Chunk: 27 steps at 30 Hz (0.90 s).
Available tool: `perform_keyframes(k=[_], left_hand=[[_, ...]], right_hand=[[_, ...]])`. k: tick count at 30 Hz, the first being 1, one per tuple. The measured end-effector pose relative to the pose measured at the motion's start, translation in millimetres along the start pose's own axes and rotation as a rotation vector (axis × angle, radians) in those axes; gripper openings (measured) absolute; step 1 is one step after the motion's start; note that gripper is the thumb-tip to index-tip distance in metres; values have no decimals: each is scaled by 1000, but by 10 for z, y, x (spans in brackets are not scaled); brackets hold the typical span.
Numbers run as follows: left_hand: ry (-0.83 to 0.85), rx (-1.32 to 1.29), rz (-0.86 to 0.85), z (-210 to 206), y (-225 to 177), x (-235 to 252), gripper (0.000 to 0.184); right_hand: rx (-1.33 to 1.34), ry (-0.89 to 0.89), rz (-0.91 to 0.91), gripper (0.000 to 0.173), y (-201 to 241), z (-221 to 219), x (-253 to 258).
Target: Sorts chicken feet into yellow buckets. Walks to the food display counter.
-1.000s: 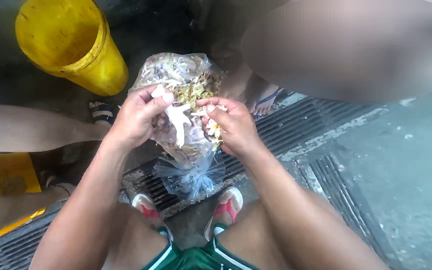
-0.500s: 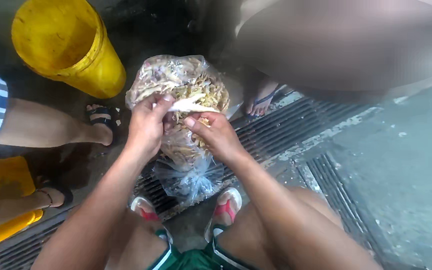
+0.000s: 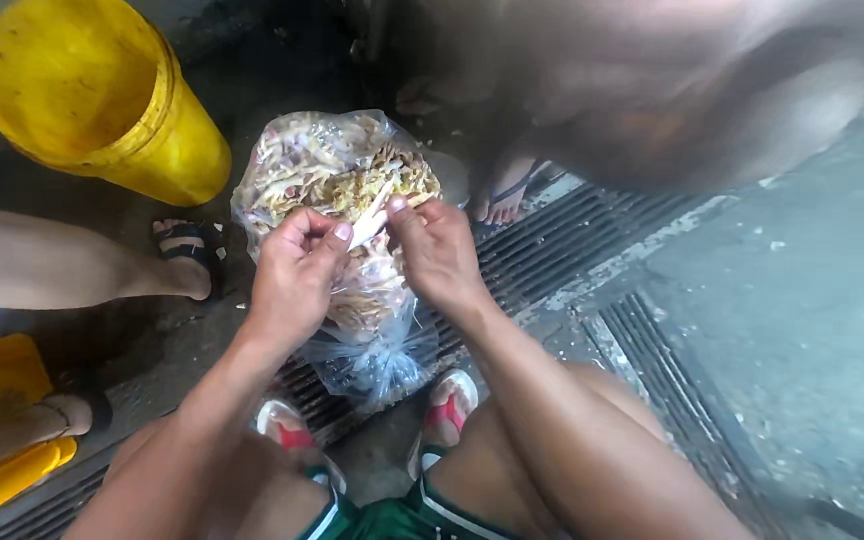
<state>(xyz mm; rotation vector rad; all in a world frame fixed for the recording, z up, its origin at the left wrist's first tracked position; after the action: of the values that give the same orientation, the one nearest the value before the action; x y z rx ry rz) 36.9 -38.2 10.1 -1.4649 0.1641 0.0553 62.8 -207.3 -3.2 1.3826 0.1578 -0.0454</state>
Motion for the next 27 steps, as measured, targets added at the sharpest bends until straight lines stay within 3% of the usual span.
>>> perform_keyframes(k=[6,11,14,16,19,24,27], left_hand=[[-4,-53,51,7,27,13,11],[-27,-34,60,-37,34,-1,11],[-103,-44,107,192,-58,-89,9],[-169,-65,87,465,-198,-112,9],[-174,-91,93,687,-133,-55,10],[-72,-114,97,594,-37,43,9],[-56,-49,102,617,-1,90,9]], right_hand=[[99,0,-135,51,-153,3,14],[340,-124,-254,35,-333,-4,151],[379,-367,-334,23,-672,626,307],[452,-464,-269,19,-690,1042,373],[455,-322,-263,25,-487,825,264],[322,191,-221,42,-219,-38,-43],[166,264,-107,46,-120,-175,-49]])
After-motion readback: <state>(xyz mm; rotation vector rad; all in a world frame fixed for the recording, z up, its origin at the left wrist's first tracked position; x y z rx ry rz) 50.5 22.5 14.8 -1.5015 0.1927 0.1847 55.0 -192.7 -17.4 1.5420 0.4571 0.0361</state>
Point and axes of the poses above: each hand's wrist, its own x-axis towards the middle knuckle, its own z-axis out of the back of the hand, y = z × x, the point moved 9 cm from there along x, towards the middle knuckle, and after that the axes turned 7 degrees about x, right-handed, at the moved point
